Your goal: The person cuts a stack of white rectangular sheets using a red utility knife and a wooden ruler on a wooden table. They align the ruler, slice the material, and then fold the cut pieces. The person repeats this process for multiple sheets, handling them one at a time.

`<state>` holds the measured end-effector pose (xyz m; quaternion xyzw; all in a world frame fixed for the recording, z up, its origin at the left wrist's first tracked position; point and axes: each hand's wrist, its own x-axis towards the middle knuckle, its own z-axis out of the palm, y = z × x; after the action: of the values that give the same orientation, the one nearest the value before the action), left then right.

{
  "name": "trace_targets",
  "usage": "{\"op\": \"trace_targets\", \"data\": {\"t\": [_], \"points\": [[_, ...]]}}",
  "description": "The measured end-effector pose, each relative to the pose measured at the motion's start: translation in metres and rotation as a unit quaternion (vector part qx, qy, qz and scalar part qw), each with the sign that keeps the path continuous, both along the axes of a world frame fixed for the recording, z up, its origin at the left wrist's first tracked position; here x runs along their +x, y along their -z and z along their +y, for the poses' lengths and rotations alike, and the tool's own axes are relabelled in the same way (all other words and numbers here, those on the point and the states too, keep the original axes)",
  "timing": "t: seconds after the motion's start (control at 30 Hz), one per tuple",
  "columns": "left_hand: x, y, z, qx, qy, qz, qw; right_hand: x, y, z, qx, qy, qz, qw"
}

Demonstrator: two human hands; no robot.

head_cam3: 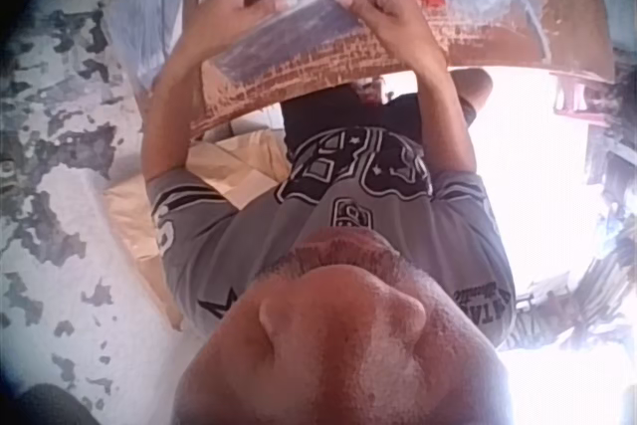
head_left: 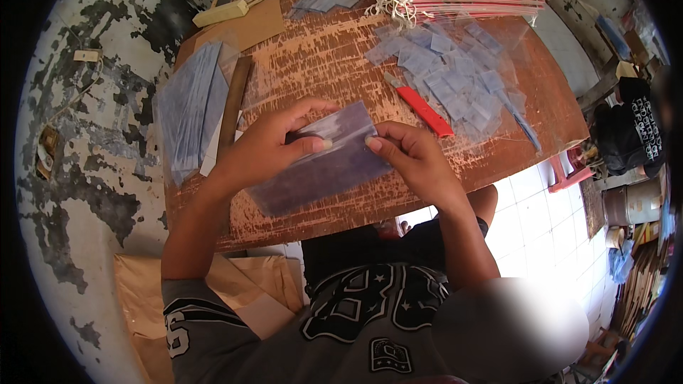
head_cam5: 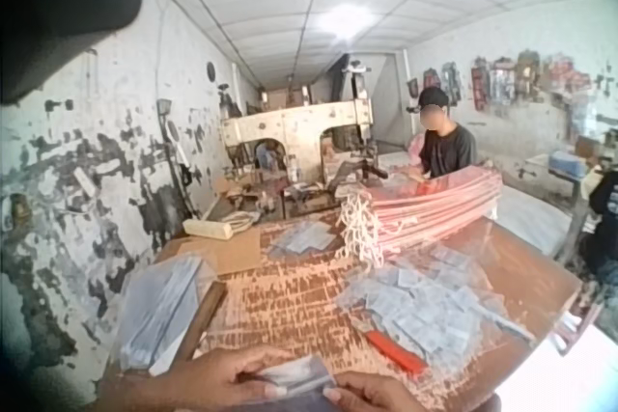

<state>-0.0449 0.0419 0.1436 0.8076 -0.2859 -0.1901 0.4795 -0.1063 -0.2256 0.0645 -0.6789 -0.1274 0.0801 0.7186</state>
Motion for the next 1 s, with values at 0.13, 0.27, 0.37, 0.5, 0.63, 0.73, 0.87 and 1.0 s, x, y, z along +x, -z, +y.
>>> {"op": "trace_targets", "data": {"t": [0.13, 0.27, 0.37, 0.5, 0.63, 0.73, 0.87, 1.0], "points": [[0.002, -0.005, -0.002, -0.012, 0.053, -0.038, 0.998, -0.001, -0.001, 0.001, 0.013, 0.000, 0.006, 1.000], [0.001, -0.013, -0.002, 0.045, 0.049, 0.005, 0.998, -0.003, -0.005, 0.000, 0.034, -0.009, 0.015, 0.999], [0.002, -0.013, -0.001, 0.056, 0.051, 0.013, 0.997, -0.003, -0.003, 0.001, 0.041, -0.008, 0.015, 0.999], [0.002, -0.006, 0.000, 0.030, 0.037, -0.008, 0.999, -0.001, 0.006, 0.005, 0.050, 0.006, 0.004, 0.999], [0.003, 0.002, 0.000, 0.065, 0.001, -0.104, 0.992, 0.003, 0.017, 0.012, -0.012, 0.072, -0.042, 0.996], [0.007, 0.017, 0.002, 0.149, 0.015, -0.333, 0.931, 0.010, 0.028, 0.018, -0.064, 0.131, -0.102, 0.984], [0.001, 0.023, -0.002, 0.175, 0.011, -0.413, 0.894, 0.011, 0.031, 0.022, -0.150, 0.177, -0.143, 0.962], [-0.005, 0.042, -0.004, 0.175, -0.008, -0.458, 0.871, 0.011, 0.035, 0.023, -0.219, 0.182, -0.131, 0.949]]}}
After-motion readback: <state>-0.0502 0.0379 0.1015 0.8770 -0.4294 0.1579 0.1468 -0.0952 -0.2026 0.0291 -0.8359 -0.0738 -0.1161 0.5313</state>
